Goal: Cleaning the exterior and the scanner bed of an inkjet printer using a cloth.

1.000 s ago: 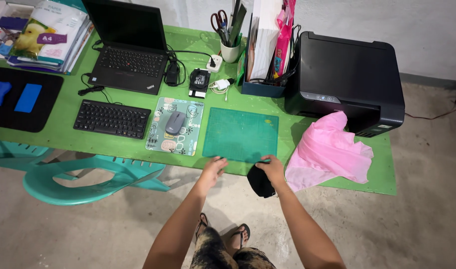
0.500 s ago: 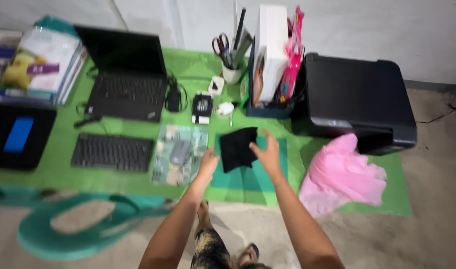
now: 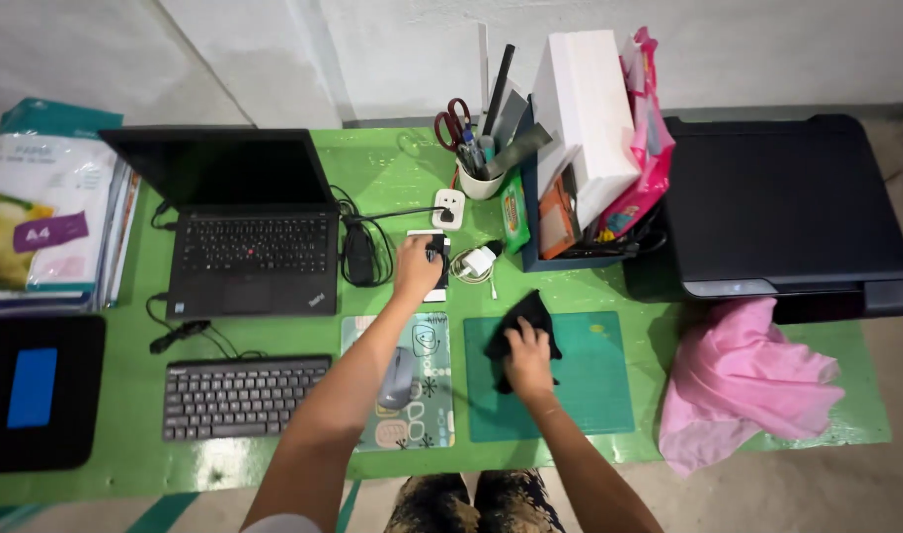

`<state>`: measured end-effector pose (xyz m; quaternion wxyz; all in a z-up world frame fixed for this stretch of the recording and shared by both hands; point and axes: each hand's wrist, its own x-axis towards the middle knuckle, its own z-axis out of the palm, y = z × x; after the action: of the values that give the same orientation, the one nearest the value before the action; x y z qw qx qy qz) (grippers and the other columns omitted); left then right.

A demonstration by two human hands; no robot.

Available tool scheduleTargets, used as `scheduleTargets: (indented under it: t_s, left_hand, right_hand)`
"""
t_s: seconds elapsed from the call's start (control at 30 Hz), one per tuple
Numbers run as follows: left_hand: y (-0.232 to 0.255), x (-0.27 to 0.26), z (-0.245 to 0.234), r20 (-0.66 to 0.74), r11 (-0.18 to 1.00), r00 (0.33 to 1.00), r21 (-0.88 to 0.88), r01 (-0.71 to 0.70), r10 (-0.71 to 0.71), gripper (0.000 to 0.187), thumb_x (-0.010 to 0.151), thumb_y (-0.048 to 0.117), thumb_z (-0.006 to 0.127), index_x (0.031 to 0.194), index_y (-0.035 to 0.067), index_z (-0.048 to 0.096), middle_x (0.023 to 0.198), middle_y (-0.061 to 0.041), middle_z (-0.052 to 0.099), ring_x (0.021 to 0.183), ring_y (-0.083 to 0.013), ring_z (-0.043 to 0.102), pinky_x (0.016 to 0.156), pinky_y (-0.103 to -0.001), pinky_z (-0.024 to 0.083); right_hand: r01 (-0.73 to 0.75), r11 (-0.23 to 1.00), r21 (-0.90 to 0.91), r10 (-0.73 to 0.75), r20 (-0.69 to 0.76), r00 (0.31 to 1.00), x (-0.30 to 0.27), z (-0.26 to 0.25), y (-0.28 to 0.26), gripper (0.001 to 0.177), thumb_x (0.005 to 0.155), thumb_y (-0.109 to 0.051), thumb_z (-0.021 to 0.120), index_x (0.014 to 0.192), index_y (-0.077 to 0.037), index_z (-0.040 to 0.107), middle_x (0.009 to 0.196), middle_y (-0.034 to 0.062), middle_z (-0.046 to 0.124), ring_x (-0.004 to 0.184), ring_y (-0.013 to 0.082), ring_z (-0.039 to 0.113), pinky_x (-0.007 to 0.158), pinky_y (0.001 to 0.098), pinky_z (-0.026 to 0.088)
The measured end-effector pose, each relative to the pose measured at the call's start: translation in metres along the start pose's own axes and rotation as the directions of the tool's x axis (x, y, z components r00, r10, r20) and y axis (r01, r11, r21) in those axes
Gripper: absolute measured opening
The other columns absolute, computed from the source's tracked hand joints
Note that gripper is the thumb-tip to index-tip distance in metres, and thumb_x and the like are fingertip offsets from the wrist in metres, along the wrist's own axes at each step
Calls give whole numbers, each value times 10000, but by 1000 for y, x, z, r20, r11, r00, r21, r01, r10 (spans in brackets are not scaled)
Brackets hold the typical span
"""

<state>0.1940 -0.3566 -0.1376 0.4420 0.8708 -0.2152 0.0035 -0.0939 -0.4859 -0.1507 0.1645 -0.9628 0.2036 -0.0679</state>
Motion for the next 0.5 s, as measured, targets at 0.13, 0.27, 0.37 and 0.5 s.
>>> scheduleTargets:
  t_s: [0.13,0.27,0.37,0.5]
  left_hand:
    - [27,27,-25,114,969,990,239,59,-89,571,804,308,793,1277,24,648,1283,-191,631,1239,-384,557,1045,-461,457]
    - [24,57,-11,144,945,983,322,58,-110,862,729,515,850,1376,33,547,1378,-185,565,1314,-386,482,1094,-491,387]
    - [36,80,-2,232,924,949,363,118,-213,953,695,598,868,1412,93,494,1417,-183,539,1313,-402,452,1078,-524,365]
    - [39,98,15,286,931,931,343,123,-228,1044,657,619,853,1500,150,455,1312,-158,602,1248,-380,564,1085,-482,464]
  right_hand:
    - [-103,960,261,113,-26,993,23,-33,-10,428,720,-11,689,1136,-109,670,1425,126,600,1268,417,518,1097,434,465]
    - [-86,897,433,173,-167,971,63,-78,-37,381,768,-18,714,1142,-91,699,1362,152,636,1217,392,593,1056,436,475]
    - [30,866,500,102,-235,967,103,-112,-66,408,793,2,711,1191,-90,703,1375,154,637,1231,387,611,1040,427,489]
    - [160,855,493,-20,-277,961,156,-130,-89,456,783,19,719,1221,-109,718,1422,142,622,1233,368,612,1031,412,496]
